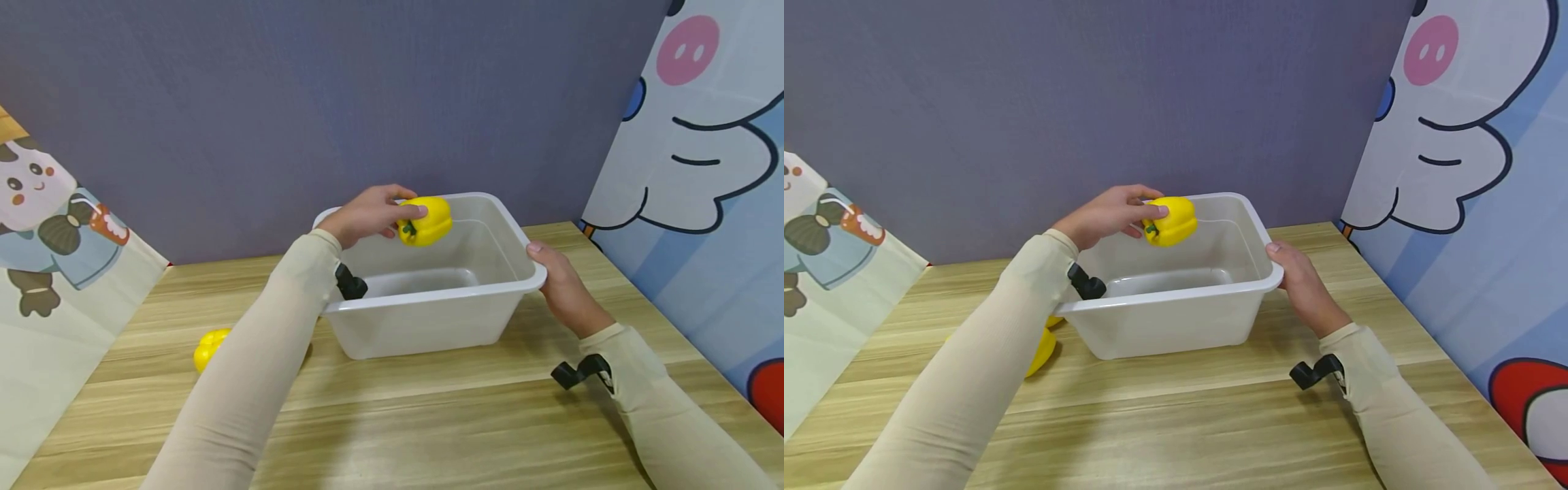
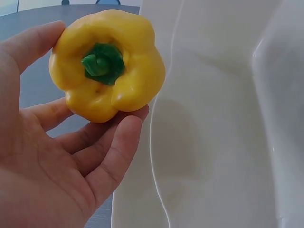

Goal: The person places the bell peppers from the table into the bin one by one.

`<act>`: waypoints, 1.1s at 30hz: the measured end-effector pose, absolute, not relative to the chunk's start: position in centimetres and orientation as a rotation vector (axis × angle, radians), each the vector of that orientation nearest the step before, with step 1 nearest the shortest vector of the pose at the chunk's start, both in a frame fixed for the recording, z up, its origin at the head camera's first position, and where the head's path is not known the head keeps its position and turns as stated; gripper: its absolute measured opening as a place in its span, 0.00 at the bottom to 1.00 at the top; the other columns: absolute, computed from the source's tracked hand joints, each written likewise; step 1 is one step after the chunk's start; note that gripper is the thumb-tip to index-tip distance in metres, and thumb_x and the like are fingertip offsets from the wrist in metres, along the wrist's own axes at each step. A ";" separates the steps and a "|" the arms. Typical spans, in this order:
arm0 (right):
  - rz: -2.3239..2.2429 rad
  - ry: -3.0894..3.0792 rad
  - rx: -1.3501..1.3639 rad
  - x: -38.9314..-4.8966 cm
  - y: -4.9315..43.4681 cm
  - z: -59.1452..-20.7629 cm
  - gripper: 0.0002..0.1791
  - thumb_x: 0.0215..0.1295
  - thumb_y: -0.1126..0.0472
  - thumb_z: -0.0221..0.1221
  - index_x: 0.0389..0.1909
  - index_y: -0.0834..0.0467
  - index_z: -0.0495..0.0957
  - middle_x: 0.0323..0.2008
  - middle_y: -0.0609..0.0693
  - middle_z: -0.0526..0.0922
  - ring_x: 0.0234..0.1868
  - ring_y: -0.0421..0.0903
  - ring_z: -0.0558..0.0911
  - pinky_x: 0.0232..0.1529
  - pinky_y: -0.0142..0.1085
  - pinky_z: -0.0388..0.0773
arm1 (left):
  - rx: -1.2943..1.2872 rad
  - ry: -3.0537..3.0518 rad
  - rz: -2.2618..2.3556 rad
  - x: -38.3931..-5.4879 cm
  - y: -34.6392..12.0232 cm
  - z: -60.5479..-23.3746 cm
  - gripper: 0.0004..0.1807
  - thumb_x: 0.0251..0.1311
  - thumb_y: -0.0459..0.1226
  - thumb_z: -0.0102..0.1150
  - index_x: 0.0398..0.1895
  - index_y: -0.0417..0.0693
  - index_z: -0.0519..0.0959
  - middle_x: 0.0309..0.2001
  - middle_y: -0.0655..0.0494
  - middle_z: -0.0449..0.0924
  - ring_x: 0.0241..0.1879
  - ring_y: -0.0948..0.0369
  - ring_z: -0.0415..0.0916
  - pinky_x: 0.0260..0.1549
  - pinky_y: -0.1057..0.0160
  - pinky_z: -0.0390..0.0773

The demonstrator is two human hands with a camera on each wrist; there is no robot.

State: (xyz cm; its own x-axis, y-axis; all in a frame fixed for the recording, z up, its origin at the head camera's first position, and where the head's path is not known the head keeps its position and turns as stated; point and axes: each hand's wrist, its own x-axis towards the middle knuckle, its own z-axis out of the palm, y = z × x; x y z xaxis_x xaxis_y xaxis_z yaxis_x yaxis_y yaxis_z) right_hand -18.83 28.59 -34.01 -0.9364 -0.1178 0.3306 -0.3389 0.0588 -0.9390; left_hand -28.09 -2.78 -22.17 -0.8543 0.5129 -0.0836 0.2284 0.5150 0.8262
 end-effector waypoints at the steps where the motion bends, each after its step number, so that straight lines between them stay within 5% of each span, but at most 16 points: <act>1: 1.995 -2.158 0.473 -18.8 28.6 -34.0 0.18 0.79 0.49 0.43 0.48 0.51 0.80 0.42 0.45 0.81 0.42 0.41 0.77 0.43 0.35 0.73 | 0.621 2.444 1.258 -28.1 -2.8 -22.2 0.32 0.65 0.54 0.63 0.68 0.52 0.70 0.55 0.58 0.78 0.49 0.57 0.77 0.52 0.54 0.79; 33: 2.002 -2.158 0.487 -18.8 28.6 -34.1 0.19 0.80 0.48 0.42 0.50 0.52 0.79 0.43 0.46 0.80 0.43 0.41 0.76 0.44 0.35 0.72 | 0.657 2.487 1.144 -28.0 -2.5 -22.5 0.34 0.64 0.54 0.63 0.69 0.50 0.70 0.53 0.57 0.78 0.48 0.57 0.77 0.51 0.53 0.78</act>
State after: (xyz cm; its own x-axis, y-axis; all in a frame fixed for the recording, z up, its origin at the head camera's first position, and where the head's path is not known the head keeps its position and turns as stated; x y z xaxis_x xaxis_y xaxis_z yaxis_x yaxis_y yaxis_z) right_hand -18.77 28.62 -34.09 -0.9346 -0.1288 0.3316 -0.3403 0.0522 -0.9389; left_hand -28.00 -2.51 -22.48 -0.8410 0.5319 -0.0988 0.2711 0.5725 0.7738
